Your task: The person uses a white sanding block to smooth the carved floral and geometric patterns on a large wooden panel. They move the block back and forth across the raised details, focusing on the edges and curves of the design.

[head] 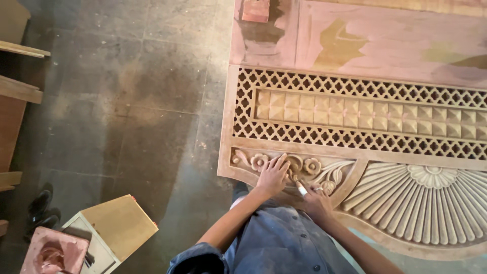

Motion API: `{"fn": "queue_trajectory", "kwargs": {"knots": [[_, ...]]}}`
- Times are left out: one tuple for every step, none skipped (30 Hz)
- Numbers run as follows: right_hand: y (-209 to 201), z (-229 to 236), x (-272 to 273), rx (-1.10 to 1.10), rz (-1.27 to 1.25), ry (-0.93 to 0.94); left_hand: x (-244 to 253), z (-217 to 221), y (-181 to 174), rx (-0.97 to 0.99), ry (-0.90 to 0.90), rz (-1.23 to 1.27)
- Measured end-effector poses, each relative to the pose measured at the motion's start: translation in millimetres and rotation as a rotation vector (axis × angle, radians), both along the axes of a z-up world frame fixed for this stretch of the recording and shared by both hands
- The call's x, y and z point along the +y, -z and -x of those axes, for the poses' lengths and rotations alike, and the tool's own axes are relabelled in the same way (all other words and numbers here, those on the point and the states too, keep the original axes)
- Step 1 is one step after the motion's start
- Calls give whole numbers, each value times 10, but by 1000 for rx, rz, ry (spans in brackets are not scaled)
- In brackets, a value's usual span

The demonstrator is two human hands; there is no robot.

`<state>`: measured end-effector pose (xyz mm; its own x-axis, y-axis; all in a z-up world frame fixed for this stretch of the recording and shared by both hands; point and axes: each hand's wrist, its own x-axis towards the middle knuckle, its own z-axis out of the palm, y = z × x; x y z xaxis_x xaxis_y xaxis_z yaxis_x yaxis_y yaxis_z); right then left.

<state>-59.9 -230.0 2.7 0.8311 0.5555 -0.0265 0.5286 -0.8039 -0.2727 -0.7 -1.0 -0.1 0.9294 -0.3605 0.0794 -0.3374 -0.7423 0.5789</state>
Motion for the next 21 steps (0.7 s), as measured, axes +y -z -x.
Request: {"fn": "queue_trajectory", "kwargs": {"knots": [[-35,-46,48,-41,25,-64,1,-10,-6,-9,-4,-1],[-79,-87,104,-12,19,40,2,-20,-14,-3,-10,9],[-124,-98,161,22,12,142,-8,-6,-20,6,-17,17],[-173,-106,206,56,6,243,-18,5,-24,15,-24,26],[-230,-107,231,71,-29,182,-1,9,-29,25,-20,10],[-279,-107,245,87,-63,122,14,9,-31,34,-16,-6],[-322,-89,221,104,-95,64,6,23,-30,45,-9,-19],[-348,-70,189,140,-113,86,-2,38,-25,22,-15,-20],[-355,-65,155,174,-131,108,-7,42,-21,-3,-20,-21],[-341,-61,124,209,-150,131,-12,50,-18,-28,-25,-22],[-296,-74,116,195,-137,169,-17,44,-9,-18,-21,-16],[-225,-91,136,181,-124,208,-21,41,-2,-8,-16,-10],[-139,-120,177,168,-112,242,-21,41,3,3,-17,-4],[-49,-149,227,145,-97,246,-24,40,5,-6,-27,-8],[37,-153,295,122,-84,254,-8,50,4,-14,-33,-15],[107,-157,349,99,-72,262,7,50,5,-22,-39,-21],[156,-152,364,114,-112,276,-9,51,10,-22,-32,-27],[185,-149,364,129,-152,290,-22,45,15,-22,-25,-34],[181,-131,343,144,-193,304,-26,48,15,-22,-18,-41],[149,-115,301,115,-174,250,-27,51,9,-15,-24,-19],[91,-98,229,87,-156,195,-25,60,0,-7,-31,2]]}}
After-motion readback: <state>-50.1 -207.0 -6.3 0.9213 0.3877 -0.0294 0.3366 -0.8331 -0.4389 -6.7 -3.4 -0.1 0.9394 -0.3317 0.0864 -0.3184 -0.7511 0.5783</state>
